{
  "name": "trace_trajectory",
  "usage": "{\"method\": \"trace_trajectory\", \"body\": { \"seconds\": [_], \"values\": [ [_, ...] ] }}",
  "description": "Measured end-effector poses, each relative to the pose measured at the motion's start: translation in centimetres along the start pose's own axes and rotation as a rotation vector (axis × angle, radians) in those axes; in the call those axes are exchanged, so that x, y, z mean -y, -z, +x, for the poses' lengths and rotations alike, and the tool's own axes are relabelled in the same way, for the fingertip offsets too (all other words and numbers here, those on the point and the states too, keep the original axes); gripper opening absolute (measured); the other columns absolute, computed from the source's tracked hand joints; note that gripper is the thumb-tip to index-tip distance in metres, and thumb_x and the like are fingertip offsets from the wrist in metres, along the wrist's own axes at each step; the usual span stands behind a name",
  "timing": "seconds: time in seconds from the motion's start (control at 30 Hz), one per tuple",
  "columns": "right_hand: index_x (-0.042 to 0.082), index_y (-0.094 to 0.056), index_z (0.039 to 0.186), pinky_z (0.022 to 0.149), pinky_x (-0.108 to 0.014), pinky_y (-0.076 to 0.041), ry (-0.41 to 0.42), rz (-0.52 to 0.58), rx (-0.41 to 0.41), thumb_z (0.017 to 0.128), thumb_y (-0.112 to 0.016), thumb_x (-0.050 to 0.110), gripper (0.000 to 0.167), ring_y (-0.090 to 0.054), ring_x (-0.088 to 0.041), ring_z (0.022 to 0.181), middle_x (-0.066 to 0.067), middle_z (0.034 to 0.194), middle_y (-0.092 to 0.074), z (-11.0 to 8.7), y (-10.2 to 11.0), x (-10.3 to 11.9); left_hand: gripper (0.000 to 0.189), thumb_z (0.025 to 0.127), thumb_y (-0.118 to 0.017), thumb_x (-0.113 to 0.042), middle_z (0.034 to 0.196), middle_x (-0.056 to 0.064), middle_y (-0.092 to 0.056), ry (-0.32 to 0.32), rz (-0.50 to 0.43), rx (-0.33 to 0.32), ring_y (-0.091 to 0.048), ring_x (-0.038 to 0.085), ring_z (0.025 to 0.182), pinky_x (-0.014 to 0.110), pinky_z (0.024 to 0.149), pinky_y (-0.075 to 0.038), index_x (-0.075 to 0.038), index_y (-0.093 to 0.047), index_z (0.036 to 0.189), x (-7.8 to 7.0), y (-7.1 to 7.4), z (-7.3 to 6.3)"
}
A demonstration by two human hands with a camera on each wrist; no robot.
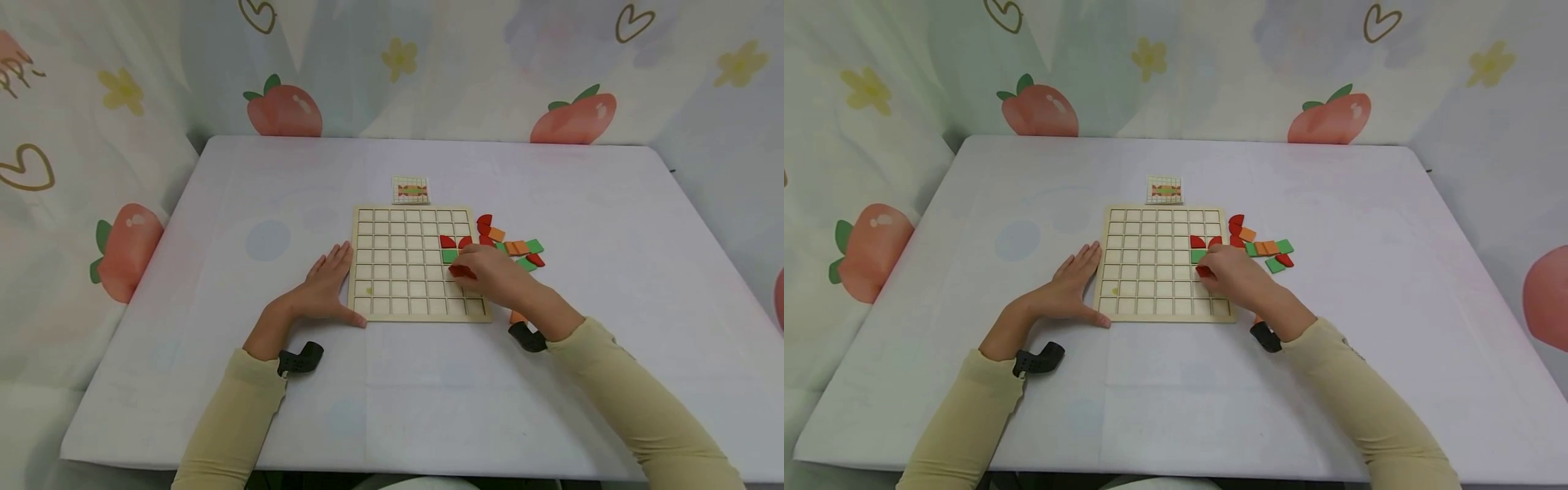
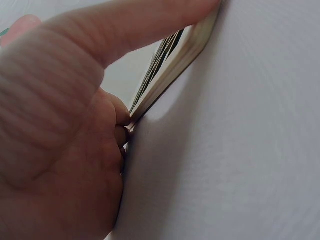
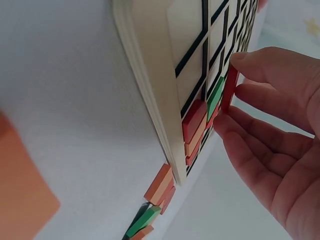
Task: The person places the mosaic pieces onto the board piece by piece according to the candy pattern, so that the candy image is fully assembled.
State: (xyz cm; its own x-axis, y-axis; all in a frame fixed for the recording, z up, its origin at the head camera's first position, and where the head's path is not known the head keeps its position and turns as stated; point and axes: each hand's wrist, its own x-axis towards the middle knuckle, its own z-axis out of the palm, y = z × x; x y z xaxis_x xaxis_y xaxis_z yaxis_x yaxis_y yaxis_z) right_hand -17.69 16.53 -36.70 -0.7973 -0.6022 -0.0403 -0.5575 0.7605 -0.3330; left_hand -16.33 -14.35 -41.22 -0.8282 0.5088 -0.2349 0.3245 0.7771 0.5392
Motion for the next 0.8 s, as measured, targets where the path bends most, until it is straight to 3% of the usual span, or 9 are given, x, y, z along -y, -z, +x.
{"method": "trace_trajectory", "body": {
  "seconds": [0.8],
  "values": [
    [0.002, -0.070, 0.096, 0.063, -0.028, -0.048, -0.084, -0.106, 0.042, 0.082, -0.070, 0.014, 0.019, -0.052, -0.019, 0.075, -0.008, 0.085, -0.062, 1.2, -0.7, 1.1, 0.128, 0.065, -0.074, -0.058, 0.152, 0.010, 0.012, -0.004, -0.006, -0.001, 0.015, 0.019, 0.136, 0.039, 0.107, 0.006, -0.002, 0.009, 0.145, 0.1, 0.0, -0.1]
  ]
}}
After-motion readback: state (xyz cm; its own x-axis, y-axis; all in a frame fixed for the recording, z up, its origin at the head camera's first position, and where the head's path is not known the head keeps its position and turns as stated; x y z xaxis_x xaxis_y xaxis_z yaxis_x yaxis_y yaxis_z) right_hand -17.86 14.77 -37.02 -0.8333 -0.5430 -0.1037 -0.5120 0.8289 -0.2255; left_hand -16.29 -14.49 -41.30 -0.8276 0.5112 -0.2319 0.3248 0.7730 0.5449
